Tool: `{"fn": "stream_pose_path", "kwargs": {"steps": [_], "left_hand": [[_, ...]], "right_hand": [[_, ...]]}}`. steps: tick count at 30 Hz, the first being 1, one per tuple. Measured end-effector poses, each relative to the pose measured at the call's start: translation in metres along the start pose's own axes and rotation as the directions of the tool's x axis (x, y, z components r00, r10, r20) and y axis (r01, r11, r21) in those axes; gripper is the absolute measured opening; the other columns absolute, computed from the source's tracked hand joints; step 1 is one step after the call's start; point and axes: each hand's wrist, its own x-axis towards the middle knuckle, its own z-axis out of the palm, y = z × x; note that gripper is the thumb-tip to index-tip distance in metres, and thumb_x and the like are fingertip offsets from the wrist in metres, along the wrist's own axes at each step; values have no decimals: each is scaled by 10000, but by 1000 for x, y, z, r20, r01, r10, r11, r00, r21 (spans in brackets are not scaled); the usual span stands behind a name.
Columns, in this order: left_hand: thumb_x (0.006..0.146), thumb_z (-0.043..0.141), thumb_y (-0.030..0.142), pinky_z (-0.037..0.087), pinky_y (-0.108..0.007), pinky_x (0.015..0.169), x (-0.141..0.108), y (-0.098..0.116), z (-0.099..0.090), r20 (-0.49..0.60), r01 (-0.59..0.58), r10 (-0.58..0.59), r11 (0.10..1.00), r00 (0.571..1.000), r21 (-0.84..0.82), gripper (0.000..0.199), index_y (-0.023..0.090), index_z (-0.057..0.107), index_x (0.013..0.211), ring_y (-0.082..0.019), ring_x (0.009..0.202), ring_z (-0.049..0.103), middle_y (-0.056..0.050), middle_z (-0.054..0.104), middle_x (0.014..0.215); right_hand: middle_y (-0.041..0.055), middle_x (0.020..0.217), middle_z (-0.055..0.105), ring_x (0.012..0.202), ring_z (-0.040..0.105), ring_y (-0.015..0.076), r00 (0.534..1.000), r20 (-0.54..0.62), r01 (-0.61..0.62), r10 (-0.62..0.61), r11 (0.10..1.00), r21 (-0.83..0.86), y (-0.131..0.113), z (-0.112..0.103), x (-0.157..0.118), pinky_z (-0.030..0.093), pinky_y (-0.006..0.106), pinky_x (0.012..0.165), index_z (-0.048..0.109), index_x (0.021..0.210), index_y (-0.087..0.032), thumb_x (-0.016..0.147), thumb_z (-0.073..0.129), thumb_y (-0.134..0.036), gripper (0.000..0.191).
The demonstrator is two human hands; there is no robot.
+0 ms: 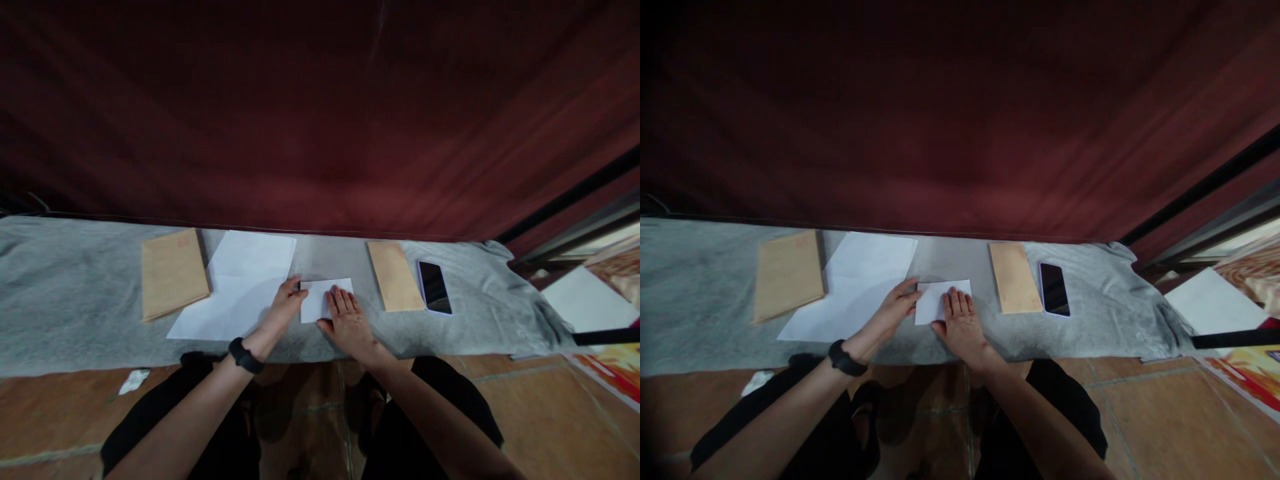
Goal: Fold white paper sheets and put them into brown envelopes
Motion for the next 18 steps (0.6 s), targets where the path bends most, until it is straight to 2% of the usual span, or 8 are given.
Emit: {"fn": "stream_pose_path", "kwargs": {"steps": [2,4,6,8,11,13,15,18], "left_hand": [[759,711,226,541,-290,697,-1,5,-2,43,129,-125,984,991,-123,514,205,596,1259,-194,846,673,-48,687,969],[720,730,183,529,-268,650,-2,9,-3,60,178,-169,967,984,-184,531,198,592,1232,-167,767,664,-31,685,940],[690,737,142,522,-251,634,-2,14,-1,67,162,-150,959,986,-234,537,189,598,1207,-149,731,653,-13,678,888],[709,747,175,537,-258,664,-3,19,1,138,136,-97,942,986,-306,493,175,613,1182,-153,757,663,-23,688,887],[825,717,361,568,-315,772,-6,27,1,299,121,3,910,954,-396,417,153,626,1175,-196,897,697,-100,717,1041],[871,687,417,570,-345,837,-9,28,2,296,98,24,915,955,-391,478,158,590,1261,-226,1021,691,-134,699,1177],[863,711,394,567,-360,876,-14,24,4,286,102,3,930,958,-353,559,179,539,1349,-243,1103,673,-137,679,1254],[793,774,353,570,-374,882,-19,13,10,382,180,-40,923,923,-340,553,172,594,1283,-257,1081,686,-135,700,1226]], "right_hand": [[244,1611,326,1479,355,355,1000,-2,3,-3,1000,9,-3,0,0,290,509,1208,406,1522,-49,970,559,-501,730],[230,1608,343,1472,367,348,1000,-3,-7,8,1000,25,-6,-2,1,294,506,1209,399,1529,-60,958,578,-495,740],[213,1592,387,1449,407,330,1000,4,-25,24,998,56,-8,-6,3,319,491,1200,406,1527,-70,970,562,-432,682],[189,1557,454,1393,485,302,999,13,-51,50,990,129,-7,-15,7,372,460,1169,433,1515,-90,1000,490,-326,569],[138,1469,571,1290,586,265,993,-18,-98,116,905,413,4,-32,17,452,416,1100,506,1469,-159,1041,371,-309,473],[103,1326,681,1199,646,249,973,-35,-143,229,712,687,13,-43,24,509,395,1027,584,1381,-200,1062,312,-425,475],[86,1161,747,1078,698,241,934,11,-175,357,431,885,18,-49,31,563,378,921,618,1306,-207,1056,261,-532,544],[101,1101,754,1007,715,237,900,119,-165,419,74,984,15,-48,36,592,355,809,578,1311,-178,1026,253,-608,610]]}}
